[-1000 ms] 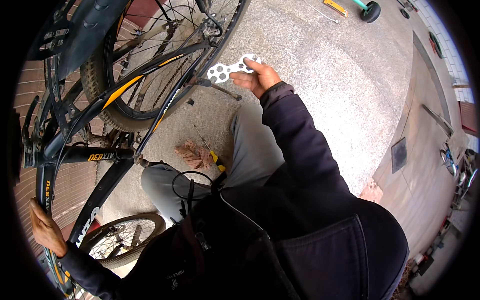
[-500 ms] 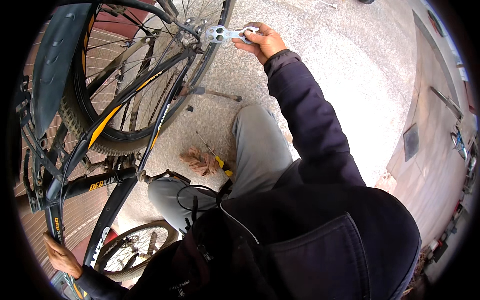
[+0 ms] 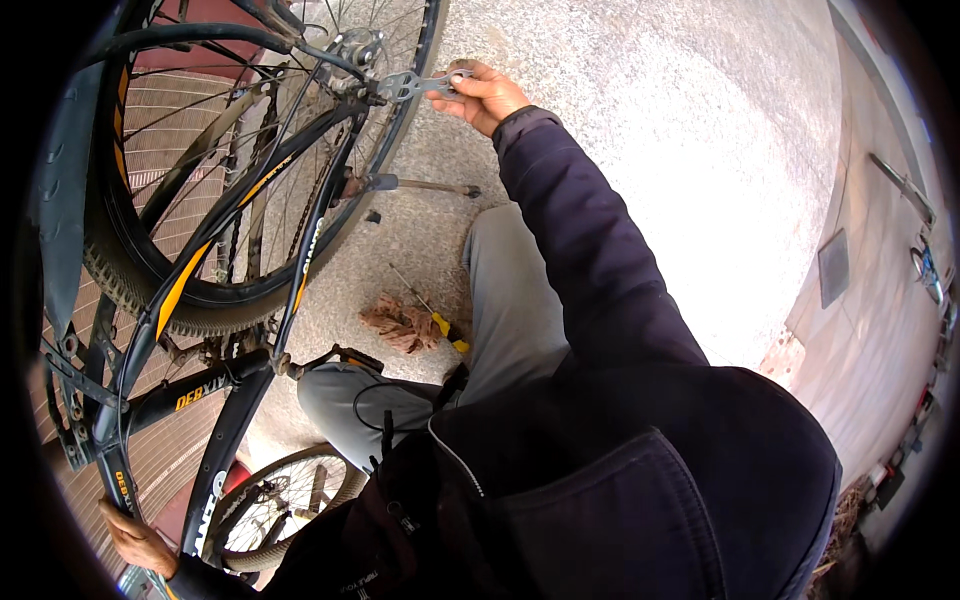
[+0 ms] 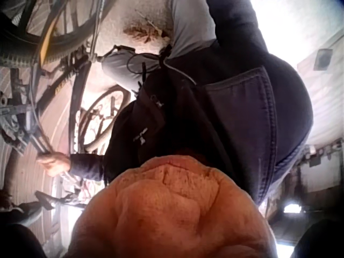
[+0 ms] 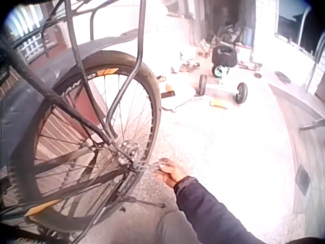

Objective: The person works on the rear wheel assembly of a bicycle by hand and using a multi-holed wrench, removing and re-attaching small components near the axle.

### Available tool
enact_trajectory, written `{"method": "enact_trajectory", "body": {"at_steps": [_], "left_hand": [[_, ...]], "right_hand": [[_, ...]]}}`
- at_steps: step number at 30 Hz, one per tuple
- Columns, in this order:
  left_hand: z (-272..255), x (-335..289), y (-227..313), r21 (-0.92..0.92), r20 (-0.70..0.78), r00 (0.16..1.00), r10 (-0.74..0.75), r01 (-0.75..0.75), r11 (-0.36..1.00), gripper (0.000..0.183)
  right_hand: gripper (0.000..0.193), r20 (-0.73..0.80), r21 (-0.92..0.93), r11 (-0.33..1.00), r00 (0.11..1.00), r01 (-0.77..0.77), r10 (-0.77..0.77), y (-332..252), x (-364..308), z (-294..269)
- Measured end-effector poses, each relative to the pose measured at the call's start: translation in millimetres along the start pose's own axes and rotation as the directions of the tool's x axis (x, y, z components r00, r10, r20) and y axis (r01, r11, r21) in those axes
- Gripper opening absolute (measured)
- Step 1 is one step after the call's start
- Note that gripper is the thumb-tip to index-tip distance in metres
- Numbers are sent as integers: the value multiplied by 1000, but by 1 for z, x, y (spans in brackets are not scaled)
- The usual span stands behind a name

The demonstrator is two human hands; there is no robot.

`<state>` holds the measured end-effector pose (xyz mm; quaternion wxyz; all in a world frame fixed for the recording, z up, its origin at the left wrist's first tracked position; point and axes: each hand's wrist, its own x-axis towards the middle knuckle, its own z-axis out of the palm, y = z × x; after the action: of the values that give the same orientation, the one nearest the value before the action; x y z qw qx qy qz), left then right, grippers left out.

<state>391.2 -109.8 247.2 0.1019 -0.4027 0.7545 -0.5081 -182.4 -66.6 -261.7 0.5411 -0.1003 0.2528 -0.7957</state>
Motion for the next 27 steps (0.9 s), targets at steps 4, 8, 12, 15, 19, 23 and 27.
{"method": "enact_trajectory", "body": {"at_steps": [4, 8, 12, 15, 19, 23, 27], "left_hand": [[-11, 8, 14, -187, 87, 937, -339, 349, 918, 56], [13, -7, -13, -113, 14, 975, -222, 222, 968, 53], [6, 0, -9, -110, 103, 950, -295, 306, 946, 51], [10, -2, -16, -150, 81, 959, -271, 281, 948, 52], [1, 4, -3, 191, -162, 985, 61, -30, 981, 31], [-6, 8, 2, 444, -228, 921, 317, -191, 875, 21], [0, 1, -3, -199, 115, 913, -392, 408, 891, 52]], "right_hand": [[42, 8, 94, 995, 1000, -16, 15, 18, 7, -2], [41, 34, 148, 988, 999, -44, 40, 31, 20, 2], [34, 77, 216, 976, 997, -37, 20, 43, 33, -5], [31, 71, 176, 984, 998, -12, 0, 45, 36, -5], [30, 12, 139, 990, 1000, -4, 2, 48, 27, 3], [32, 19, 55, 998, 1000, -18, 17, 42, 28, 3], [33, 13, -174, 984, 1000, -22, 24, 25, 36, 2]]}}
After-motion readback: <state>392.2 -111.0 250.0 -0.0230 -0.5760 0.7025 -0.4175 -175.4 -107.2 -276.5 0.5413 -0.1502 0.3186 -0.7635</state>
